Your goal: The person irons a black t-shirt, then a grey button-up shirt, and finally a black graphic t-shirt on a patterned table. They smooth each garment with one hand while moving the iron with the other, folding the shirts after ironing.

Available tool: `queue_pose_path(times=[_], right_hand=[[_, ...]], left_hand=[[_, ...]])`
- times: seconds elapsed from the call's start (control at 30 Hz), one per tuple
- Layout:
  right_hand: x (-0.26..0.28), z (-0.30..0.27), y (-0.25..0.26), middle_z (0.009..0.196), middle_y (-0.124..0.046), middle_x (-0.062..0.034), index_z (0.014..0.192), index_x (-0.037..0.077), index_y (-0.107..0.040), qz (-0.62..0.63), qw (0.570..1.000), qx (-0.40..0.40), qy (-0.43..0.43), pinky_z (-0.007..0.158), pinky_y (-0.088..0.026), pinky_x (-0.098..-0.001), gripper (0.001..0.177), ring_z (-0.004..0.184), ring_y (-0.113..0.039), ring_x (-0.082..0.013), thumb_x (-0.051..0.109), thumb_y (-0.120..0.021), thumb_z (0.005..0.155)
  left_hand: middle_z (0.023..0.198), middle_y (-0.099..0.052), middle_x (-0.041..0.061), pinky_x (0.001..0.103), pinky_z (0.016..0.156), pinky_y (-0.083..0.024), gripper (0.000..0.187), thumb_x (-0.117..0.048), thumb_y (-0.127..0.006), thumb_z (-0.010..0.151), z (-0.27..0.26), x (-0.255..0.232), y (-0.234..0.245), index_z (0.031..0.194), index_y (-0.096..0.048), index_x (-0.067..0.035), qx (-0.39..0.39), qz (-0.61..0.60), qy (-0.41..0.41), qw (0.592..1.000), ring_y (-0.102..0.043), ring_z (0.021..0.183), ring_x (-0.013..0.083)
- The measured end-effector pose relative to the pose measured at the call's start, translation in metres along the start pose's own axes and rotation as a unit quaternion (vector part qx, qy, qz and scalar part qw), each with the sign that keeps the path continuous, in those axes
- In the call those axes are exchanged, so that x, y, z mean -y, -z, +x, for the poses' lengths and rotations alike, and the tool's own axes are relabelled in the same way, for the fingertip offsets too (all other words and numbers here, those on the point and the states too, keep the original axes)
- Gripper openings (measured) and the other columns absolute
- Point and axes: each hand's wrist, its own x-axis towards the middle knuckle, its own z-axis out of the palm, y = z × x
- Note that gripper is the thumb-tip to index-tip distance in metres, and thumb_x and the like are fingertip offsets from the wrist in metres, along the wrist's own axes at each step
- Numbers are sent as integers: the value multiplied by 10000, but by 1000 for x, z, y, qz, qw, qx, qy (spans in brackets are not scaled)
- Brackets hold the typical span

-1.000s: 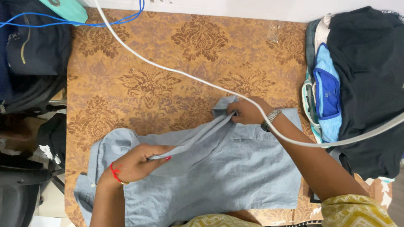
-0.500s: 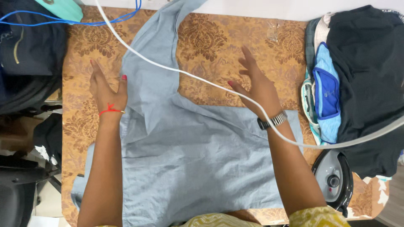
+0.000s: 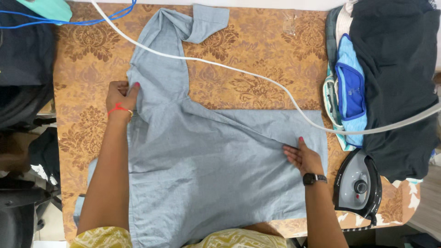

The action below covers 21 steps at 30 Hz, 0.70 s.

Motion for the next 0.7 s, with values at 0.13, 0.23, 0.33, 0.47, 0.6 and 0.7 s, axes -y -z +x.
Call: queue_pose_path(times=[0.13,0.23,0.33,0.47,0.6,0.7], right_hand=[[35,41,18,949,-783,-161,1139,57,-627,-47,996,74,26,627,-597,-287,354,720,-723,-185,356,-507,992],[94,65,15,1007,-713,-184,1205,-43,-603,-6,990,108,94,737,-574,-317,333,815,-698,-231,275,-639,1110],[123,45,-11,1294,-650,-126,1389,-22,-507,125,950,90,272,1017,-557,-386,426,1255,-690,-273,247,-616,1077],[87,6,-65,1614,-490,-202,1586,21,-421,-257,824,-75,499,1233,-409,-491,537,1524,-490,-371,222,-578,1115],[29,-12,-76,1682,-263,-236,1622,125,-352,-471,726,-135,482,1228,-180,-607,678,1565,-183,-438,385,-569,1034],[20,-5,-64,1707,-233,-198,1636,178,-344,-515,716,-179,437,1243,-93,-609,696,1584,-136,-409,491,-489,1032]], left_hand=[[889,-703,147,408,663,-501,387,-344,-798,868,34,-21,17,1090,-728,-35,131,85,113,981,-623,721,243],[786,-686,141,433,650,-500,320,-329,-809,891,52,-49,21,1009,-757,-36,53,187,28,980,-628,667,272],[913,-749,143,401,788,-541,284,-293,-726,974,46,-65,10,1101,-744,-39,-37,148,-12,988,-717,819,273],[1405,-530,269,431,1064,-483,596,-194,-716,990,-12,-79,-7,1482,-474,38,-124,42,-234,963,-585,1268,412],[1696,-356,168,574,1287,-204,606,-177,-656,1029,-119,-69,5,1601,-458,-140,-101,210,-198,952,-285,1598,396],[1749,-216,143,688,1231,-14,632,-336,-601,1010,-166,-53,4,1607,-407,-267,-71,297,-111,946,-121,1622,393]])
